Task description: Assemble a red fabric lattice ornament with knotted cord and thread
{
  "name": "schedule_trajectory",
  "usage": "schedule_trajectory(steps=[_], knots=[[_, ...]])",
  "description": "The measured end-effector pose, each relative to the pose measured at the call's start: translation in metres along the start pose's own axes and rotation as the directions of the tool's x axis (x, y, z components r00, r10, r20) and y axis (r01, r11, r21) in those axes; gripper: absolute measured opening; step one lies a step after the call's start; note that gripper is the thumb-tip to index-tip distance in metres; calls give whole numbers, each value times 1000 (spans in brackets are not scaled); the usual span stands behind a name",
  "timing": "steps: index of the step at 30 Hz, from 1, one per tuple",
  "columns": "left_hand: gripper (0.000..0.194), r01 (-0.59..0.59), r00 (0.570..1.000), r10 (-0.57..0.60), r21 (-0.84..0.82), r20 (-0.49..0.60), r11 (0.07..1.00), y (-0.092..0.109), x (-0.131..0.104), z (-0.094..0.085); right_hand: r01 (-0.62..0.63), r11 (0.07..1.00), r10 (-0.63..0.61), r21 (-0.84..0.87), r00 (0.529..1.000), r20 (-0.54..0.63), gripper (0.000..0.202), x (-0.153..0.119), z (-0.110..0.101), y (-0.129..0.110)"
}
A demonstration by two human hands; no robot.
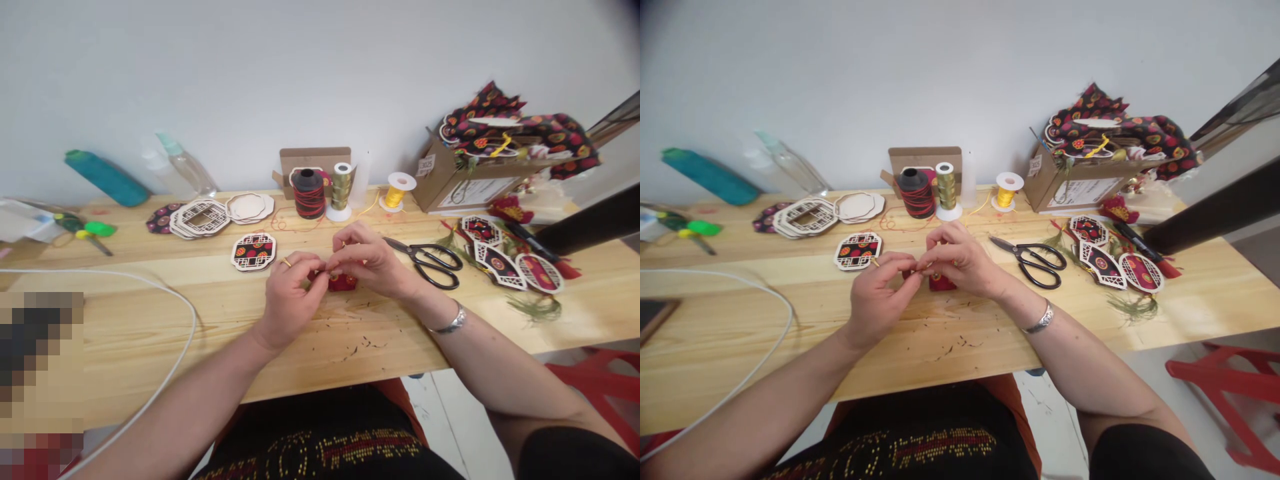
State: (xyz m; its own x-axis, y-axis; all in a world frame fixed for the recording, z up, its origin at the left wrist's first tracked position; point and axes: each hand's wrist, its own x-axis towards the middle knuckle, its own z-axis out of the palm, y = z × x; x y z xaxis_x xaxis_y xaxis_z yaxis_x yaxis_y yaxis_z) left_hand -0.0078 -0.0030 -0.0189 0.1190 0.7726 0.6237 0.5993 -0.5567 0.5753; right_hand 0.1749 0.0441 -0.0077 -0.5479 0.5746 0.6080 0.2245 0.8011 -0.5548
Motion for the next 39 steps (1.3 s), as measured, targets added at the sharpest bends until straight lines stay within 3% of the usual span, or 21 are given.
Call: schedule_trajectory(steps=[16,23,28,39], knots=[[7,10,999,-9,-39,36,999,1,0,0,53,992,-59,-116,997,-48,17,1,3,4],[23,63,997,-61,-40,56,997,3,0,1,63,989,-75,-135,993,-90,16,1,3,6],[9,50,997,-49,-16,65,999,2,1,1,48,988,-63,-144,993,-100,17,0,5,7],[7,66,995,-67,9,68,998,2,0,1,81,960,-101,-268,993,-61,17,0,6,4]])
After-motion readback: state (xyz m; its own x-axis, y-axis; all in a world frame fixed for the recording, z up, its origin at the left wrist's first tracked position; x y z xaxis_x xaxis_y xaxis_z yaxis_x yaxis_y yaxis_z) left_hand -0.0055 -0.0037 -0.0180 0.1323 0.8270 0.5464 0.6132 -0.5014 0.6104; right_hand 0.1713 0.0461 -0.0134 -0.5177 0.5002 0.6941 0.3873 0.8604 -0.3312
